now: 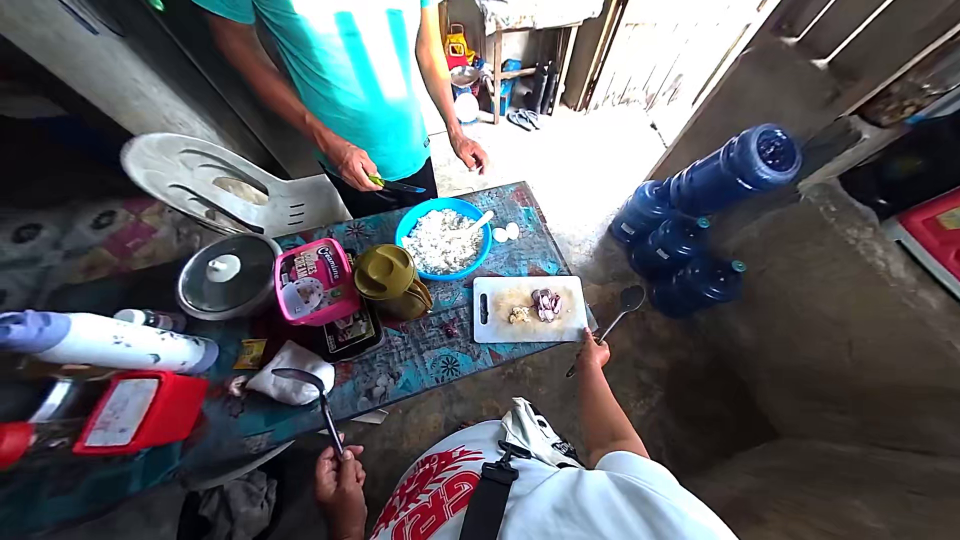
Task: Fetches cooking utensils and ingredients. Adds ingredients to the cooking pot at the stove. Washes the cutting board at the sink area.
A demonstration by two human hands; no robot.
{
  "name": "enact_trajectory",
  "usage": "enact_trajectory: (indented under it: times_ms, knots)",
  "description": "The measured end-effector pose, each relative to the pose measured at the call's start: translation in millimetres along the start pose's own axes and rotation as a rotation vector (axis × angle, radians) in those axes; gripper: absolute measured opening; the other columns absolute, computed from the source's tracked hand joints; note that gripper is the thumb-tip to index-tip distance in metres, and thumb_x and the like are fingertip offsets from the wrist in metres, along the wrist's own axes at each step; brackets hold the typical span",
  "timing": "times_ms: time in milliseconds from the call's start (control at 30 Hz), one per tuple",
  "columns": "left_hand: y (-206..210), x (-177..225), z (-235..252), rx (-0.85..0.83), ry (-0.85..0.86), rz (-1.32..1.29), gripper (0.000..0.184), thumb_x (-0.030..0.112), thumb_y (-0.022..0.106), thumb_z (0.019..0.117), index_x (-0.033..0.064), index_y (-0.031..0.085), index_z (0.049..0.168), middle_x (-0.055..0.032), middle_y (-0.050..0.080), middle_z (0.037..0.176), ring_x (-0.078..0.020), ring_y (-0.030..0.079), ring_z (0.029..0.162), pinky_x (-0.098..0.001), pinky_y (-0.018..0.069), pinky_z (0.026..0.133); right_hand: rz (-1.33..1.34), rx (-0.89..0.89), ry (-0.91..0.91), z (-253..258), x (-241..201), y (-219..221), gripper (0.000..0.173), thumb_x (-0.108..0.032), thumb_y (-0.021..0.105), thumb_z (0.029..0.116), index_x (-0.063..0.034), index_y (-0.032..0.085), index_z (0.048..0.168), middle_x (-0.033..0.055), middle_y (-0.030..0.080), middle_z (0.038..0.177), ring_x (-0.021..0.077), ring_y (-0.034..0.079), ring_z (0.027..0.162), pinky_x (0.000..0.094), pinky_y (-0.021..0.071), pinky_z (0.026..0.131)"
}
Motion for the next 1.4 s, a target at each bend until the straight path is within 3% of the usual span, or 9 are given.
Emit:
enact_trajectory:
  times_ms: [67,133,200,300,367,567,867,1067,1400]
  knots:
    - [6,2,5,-0.015,0.014,0.001,0.033,0.005,0.045,0.1017,-0.0063,0.049,0.133,0.0019,0.067,0.087,0.0022,0.05,0.05,-0.0126,0.0406,0.043,0.109,-0.041,0.04,-2,2,3,0.04,-0.034,0.069,0.0996,0.0003,0.061,0.119,0.0119,0.057,0.09,0.0181,0.05,0.066,0.0372,0.0461,0.061]
    - [12,5,10,-0.029,0.023,0.005,0.033,0.005,0.045,0.1019,-0.0066,0.049,0.133,0.0014,0.067,0.088,0.0018,0.05,0.05,-0.0129,0.0406,0.044,0.269,-0.094,0.095,-6,4,6,0.029,-0.032,0.065,0.1026,-0.0044,0.057,0.107,0.001,0.044,0.071,0.0089,0.038,0.049,0.0259,0.0375,0.046]
    - [15,5,13,-0.043,0.036,0.007,0.034,0.006,0.045,0.1015,-0.0069,0.049,0.133,0.0008,0.069,0.088,0.0015,0.05,0.05,-0.0131,0.0406,0.044,0.419,-0.141,0.15,-12,3,7,0.024,-0.029,0.062,0.1042,-0.0084,0.052,0.098,-0.0029,0.039,0.061,0.0054,0.033,0.041,0.021,0.0332,0.039]
    - [18,3,14,-0.061,0.039,0.013,0.036,0.006,0.046,0.1011,-0.0071,0.05,0.134,0.0002,0.069,0.088,0.0009,0.05,0.051,-0.0131,0.0401,0.044,0.513,-0.197,0.195,-21,2,6,0.025,-0.031,0.059,0.1052,-0.0117,0.05,0.094,-0.0046,0.038,0.057,0.0043,0.033,0.038,0.0192,0.0327,0.036]
    - [19,1,12,-0.061,0.03,0.01,0.035,0.005,0.046,0.1006,-0.0074,0.05,0.133,0.0001,0.068,0.088,0.0011,0.049,0.051,-0.0132,0.0401,0.044,0.527,-0.244,0.19,-24,2,7,0.023,-0.033,0.06,0.1049,-0.0114,0.052,0.1,-0.004,0.042,0.058,0.004,0.035,0.039,0.0188,0.0334,0.036]
    - [19,-4,4,-0.076,0.026,0.022,0.036,0.005,0.046,0.0996,-0.0094,0.049,0.133,-0.0004,0.069,0.088,0.0017,0.05,0.051,-0.0133,0.0404,0.044,0.482,-0.347,0.073,-28,-2,8,0.018,-0.014,0.062,0.1026,-0.0039,0.055,0.116,0.0016,0.052,0.072,0.0054,0.043,0.047,0.0193,0.0377,0.041]
    - [6,-5,-5,-0.048,0.008,0.032,0.034,0.004,0.046,0.0998,-0.0079,0.051,0.131,-0.0004,0.069,0.089,0.0015,0.05,0.052,-0.0131,0.0404,0.045,0.512,-0.38,0.017,-39,-10,11,0.029,-0.017,0.053,0.1079,-0.0084,0.047,0.135,0.0064,0.058,0.086,0.0079,0.048,0.051,0.0215,0.0391,0.042]
    - [-3,-12,-12,-0.022,-0.003,0.01,0.036,0.004,0.047,0.1001,-0.0077,0.05,0.134,-0.0008,0.069,0.089,0.001,0.05,0.052,-0.0131,0.04,0.045,0.582,-0.37,0.081,-41,-3,15,0.025,-0.022,0.045,0.1113,-0.0104,0.044,0.133,0.006,0.057,0.086,0.0078,0.047,0.049,0.0212,0.0388,0.041]
    - [-13,-23,-26,0.019,-0.021,-0.001,0.035,0.004,0.047,0.1002,-0.0076,0.051,0.133,-0.0011,0.069,0.088,0.0009,0.05,0.051,-0.0131,0.0402,0.045,0.556,-0.331,0.025,-38,-26,-15,0.017,-0.02,0.048,0.11,-0.0089,0.049,0.123,0.0044,0.057,0.082,0.0062,0.047,0.048,0.0192,0.0383,0.04]
Point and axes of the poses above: each hand's wrist, its own z-axis towards the middle knuckle, its own y-axis out of the palm, x = y × z, the point moved 8 cm from there along z, towards the middle knuckle
